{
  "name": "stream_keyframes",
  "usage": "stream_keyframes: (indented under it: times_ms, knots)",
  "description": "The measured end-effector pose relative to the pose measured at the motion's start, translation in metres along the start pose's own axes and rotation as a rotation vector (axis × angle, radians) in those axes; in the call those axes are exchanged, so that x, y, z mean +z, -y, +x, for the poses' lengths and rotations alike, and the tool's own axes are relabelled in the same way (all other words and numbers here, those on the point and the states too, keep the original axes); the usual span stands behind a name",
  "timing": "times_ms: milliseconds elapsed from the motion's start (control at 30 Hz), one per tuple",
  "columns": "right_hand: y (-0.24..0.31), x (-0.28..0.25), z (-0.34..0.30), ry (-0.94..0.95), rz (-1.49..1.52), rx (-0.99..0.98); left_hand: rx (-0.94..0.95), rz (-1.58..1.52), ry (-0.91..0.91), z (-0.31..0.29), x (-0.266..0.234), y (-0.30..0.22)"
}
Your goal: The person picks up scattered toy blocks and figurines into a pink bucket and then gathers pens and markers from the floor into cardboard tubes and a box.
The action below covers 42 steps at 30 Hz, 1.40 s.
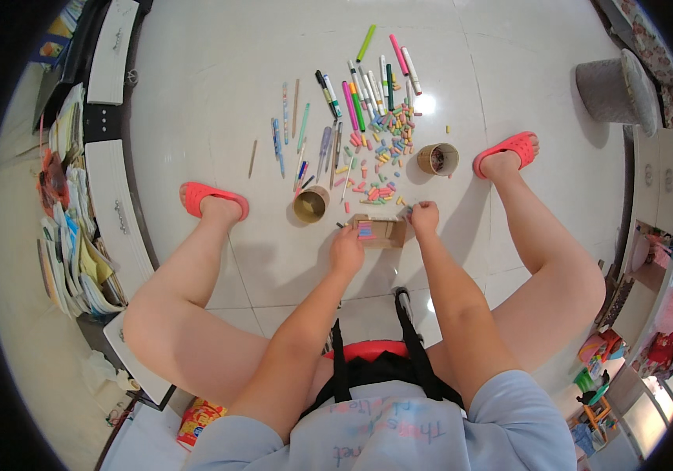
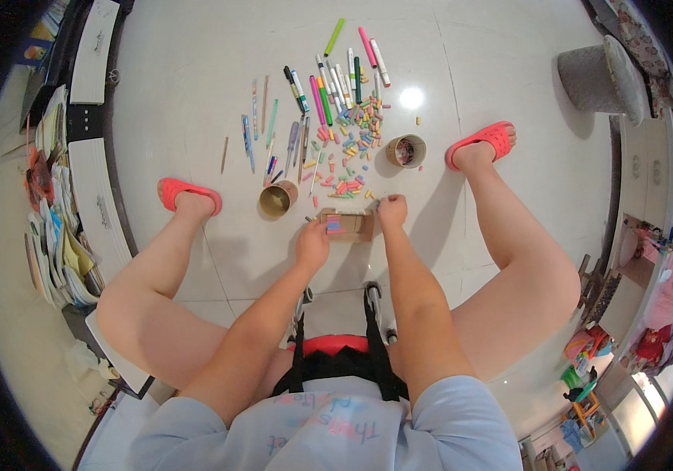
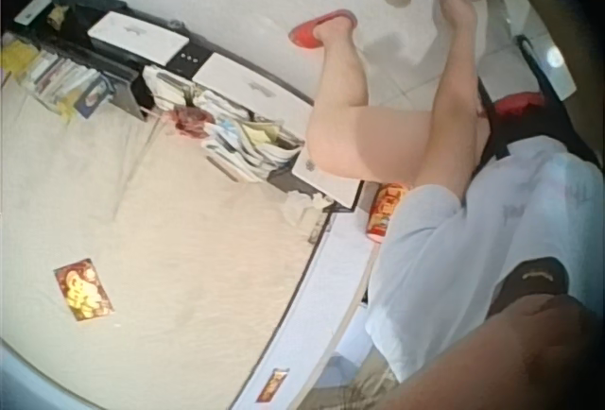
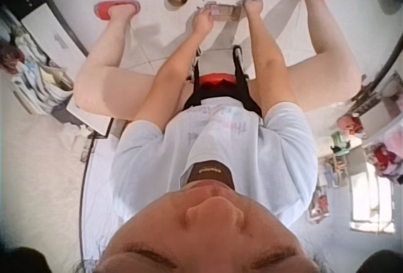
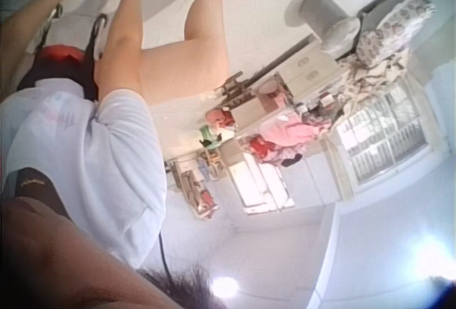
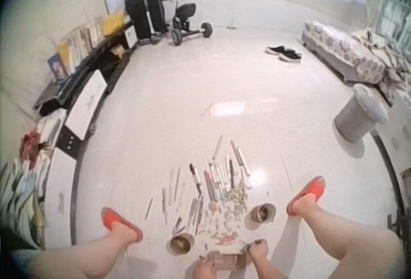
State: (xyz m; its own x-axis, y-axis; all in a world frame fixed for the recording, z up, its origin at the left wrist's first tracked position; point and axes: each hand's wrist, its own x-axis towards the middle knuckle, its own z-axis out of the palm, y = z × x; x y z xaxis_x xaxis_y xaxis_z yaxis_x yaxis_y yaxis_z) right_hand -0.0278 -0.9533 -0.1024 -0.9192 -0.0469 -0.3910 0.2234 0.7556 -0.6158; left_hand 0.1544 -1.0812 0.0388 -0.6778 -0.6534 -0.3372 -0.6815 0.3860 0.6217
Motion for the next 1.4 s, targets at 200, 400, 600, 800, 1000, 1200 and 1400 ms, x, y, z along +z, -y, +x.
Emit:
stream_keyframes:
  times_ms: [200,400,600,800,1000,1200,1400]
  knots:
    - [0.109,0.011,-0.029,0.402,0.319,0.278,-0.191,-0.113,0.048,-0.004,0.001,0.013]
    - [0.07,0.004,-0.018,0.157,0.003,-0.083,-0.509,-0.024,-0.275,0.016,0.028,0.015]
    - [0.059,0.002,-0.056,0.125,-0.078,-0.123,-0.457,-0.222,-0.193,0.034,0.034,0.044]
    - [0.064,0.013,-0.047,0.235,-0.015,-0.108,-0.478,-0.507,-0.022,0.074,0.042,0.028]
    - [0.098,0.019,-0.047,0.395,0.328,0.01,-0.452,-0.785,-0.046,0.099,0.045,0.023]
    - [0.093,-0.01,-0.053,0.539,-0.121,-0.125,-0.338,-0.43,-0.085,0.072,0.037,0.022]
    - [0.133,-0.043,-0.11,0.738,-0.764,-0.303,-0.413,-0.289,0.045,0.044,0.022,0.042]
